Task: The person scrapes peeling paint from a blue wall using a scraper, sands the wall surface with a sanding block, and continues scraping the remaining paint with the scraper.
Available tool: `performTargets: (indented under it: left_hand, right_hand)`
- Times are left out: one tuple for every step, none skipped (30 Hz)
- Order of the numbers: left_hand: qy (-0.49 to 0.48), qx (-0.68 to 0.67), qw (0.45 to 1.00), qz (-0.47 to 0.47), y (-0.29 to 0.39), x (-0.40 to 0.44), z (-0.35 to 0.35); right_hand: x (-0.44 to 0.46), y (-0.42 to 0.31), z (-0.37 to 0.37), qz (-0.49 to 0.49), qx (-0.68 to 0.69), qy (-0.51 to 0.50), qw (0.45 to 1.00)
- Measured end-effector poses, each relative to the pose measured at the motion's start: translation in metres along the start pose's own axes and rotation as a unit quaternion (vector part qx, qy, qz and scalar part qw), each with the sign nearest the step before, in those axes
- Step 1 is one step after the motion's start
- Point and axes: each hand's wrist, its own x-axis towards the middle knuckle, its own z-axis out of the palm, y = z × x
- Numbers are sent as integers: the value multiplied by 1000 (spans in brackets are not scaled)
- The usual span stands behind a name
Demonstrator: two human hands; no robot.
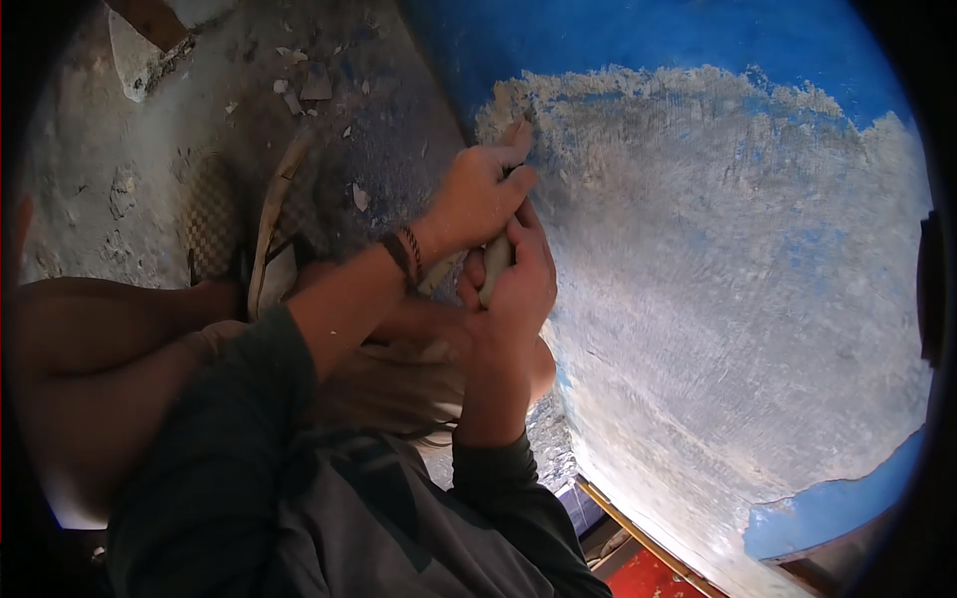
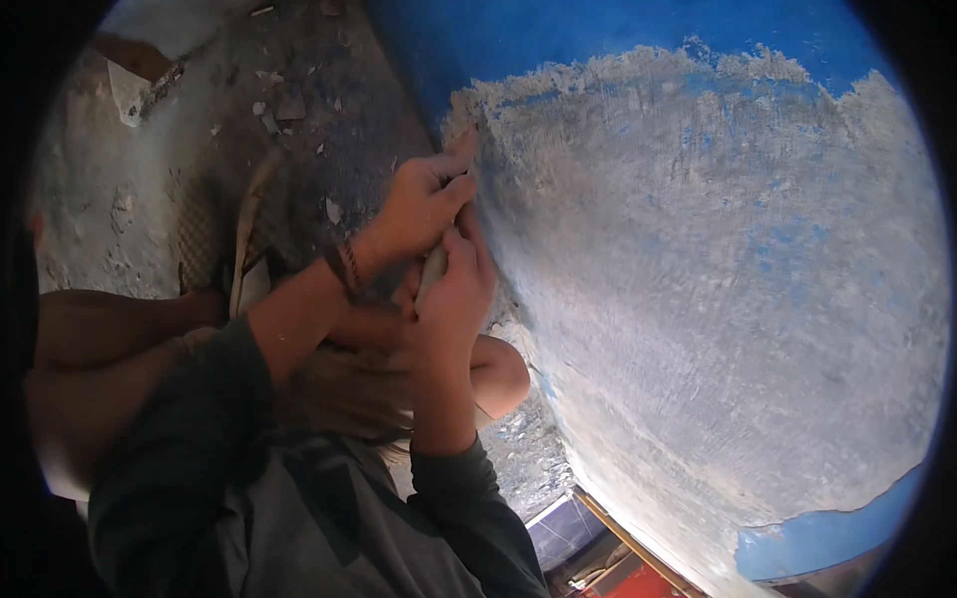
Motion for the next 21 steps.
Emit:
performTargets:
  left_hand:
    - [-17,25,999,-25,3,2,-1]
    - [-34,50,997,-53,5,2,-1]
    - [-39,48,996,-57,4,3,-4]
    - [-54,20,996,-75,1,10,-10]
    - [-67,-8,993,-94,0,12,-13]
    - [-66,-9,994,-91,1,9,-11]
    - [-57,12,995,-75,4,5,-9]
    - [-48,34,996,-61,7,5,-7]
    - [-47,35,997,-57,7,9,-8]
    - [-35,37,998,-44,6,12,-9]
    - [-24,37,998,-37,5,12,-9]
    - [-25,35,998,-44,2,10,-12]
    - [-47,21,996,-76,1,10,-16]
    - [-68,8,993,-99,2,14,-19]
    - [-64,10,994,-93,6,12,-16]
    - [-54,18,997,-53,11,1,-6]
    - [-44,24,999,-14,15,-4,-1]
    - [-43,25,999,-12,14,-2,1]
    - [-64,25,997,-38,17,-1,1]
    - [-87,24,994,-68,18,-2,3]
    - [-77,34,996,-41,16,2,1]
  right_hand:
    - [3,-3,1,1,15,9,1000]
    - [5,-4,1,4,28,21,999]
    - [6,-4,2,4,29,27,999]
    - [8,-5,8,5,23,13,1000]
    - [8,-5,10,7,16,-1,1000]
    - [4,-4,10,5,15,-3,1000]
    - [0,-3,8,9,24,9,1000]
    - [-2,-4,9,14,34,22,999]
    - [2,-5,12,11,34,18,999]
    - [5,-6,13,5,33,15,999]
    - [7,-4,13,4,30,17,999]
    - [8,0,12,8,28,22,999]
    - [8,3,12,1,40,6,999]
    - [10,4,15,-13,55,-16,998]
    - [8,3,13,-17,55,-23,998]
    - [0,4,4,-8,52,14,999]
    - [-5,3,-1,1,49,52,997]
    - [-4,0,-3,0,48,50,998]
    - [-5,-1,-5,-4,76,26,997]
    - [-6,-2,-7,-7,104,6,995]
    - [-6,0,-7,-4,105,15,994]
